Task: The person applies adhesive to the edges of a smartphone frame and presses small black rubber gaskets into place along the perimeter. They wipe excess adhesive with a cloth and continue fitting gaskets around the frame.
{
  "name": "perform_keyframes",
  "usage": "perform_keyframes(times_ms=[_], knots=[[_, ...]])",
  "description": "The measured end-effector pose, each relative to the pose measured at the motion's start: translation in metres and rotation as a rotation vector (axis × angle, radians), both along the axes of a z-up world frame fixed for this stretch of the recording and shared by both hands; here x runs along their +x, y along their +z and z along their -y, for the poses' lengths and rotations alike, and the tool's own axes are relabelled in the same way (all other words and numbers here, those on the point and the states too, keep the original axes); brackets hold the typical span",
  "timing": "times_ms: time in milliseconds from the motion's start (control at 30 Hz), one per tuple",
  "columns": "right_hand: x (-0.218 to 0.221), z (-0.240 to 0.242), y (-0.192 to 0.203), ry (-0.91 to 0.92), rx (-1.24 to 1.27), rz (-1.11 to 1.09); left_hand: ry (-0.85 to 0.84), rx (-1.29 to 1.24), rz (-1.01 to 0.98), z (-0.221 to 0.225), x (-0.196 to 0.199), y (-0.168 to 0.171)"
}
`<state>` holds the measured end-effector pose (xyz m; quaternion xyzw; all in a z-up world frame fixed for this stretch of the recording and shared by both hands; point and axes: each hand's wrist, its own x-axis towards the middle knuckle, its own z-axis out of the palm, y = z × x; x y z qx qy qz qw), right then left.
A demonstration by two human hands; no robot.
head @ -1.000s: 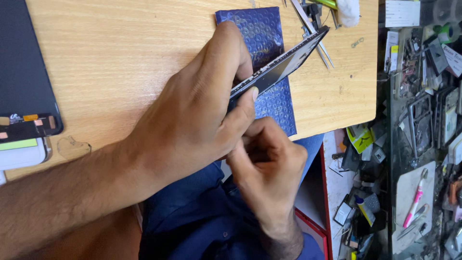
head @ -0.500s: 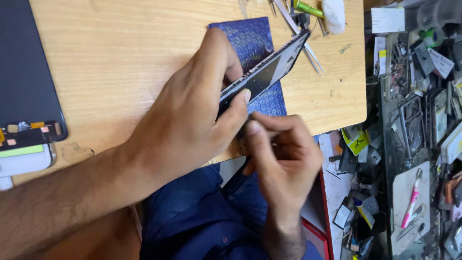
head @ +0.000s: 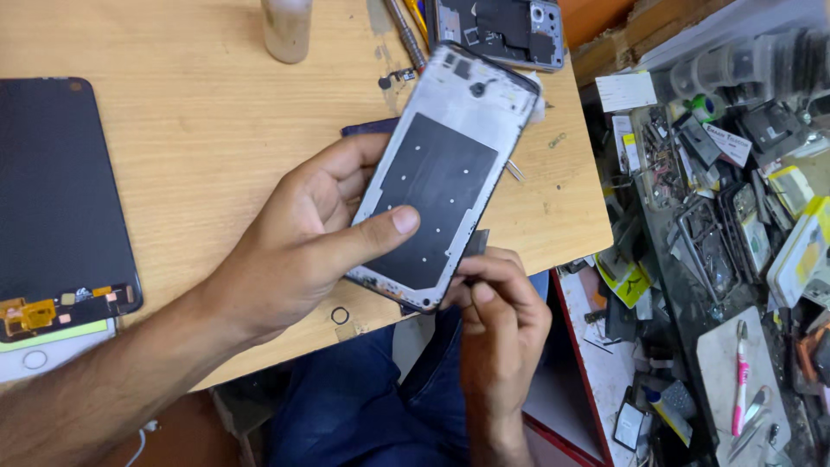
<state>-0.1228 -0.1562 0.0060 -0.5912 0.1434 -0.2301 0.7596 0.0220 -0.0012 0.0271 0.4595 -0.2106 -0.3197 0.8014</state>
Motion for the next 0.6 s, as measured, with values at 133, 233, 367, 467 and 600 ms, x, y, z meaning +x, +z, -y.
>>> perform_keyframes(times_ms=[133, 233, 367, 467, 600], knots=[[-0.001, -0.020, 0.011, 0.139, 0.176, 0.136, 0.035, -0.029, -0.041, 0.003, -0.005, -0.002], [0.001, -0.021, 0.009, 0.022, -0.116, -0.039, 0.005, 0.032, -0.109, 0.001, -0.009, -0.003], [0.003, 0.007, 0.003, -0.033, 0.083, -0.037, -0.106, -0.025, -0.089, -0.001, -0.012, -0.003], [0.011, 0.050, 0.008, 0.040, 0.267, 0.035, -0.180, -0.164, -0.121, -0.003, -0.010, 0.003], [0.019, 0.100, 0.020, 0.196, 0.223, -0.005, -0.360, -0.324, -0.389, -0.006, -0.009, 0.006]])
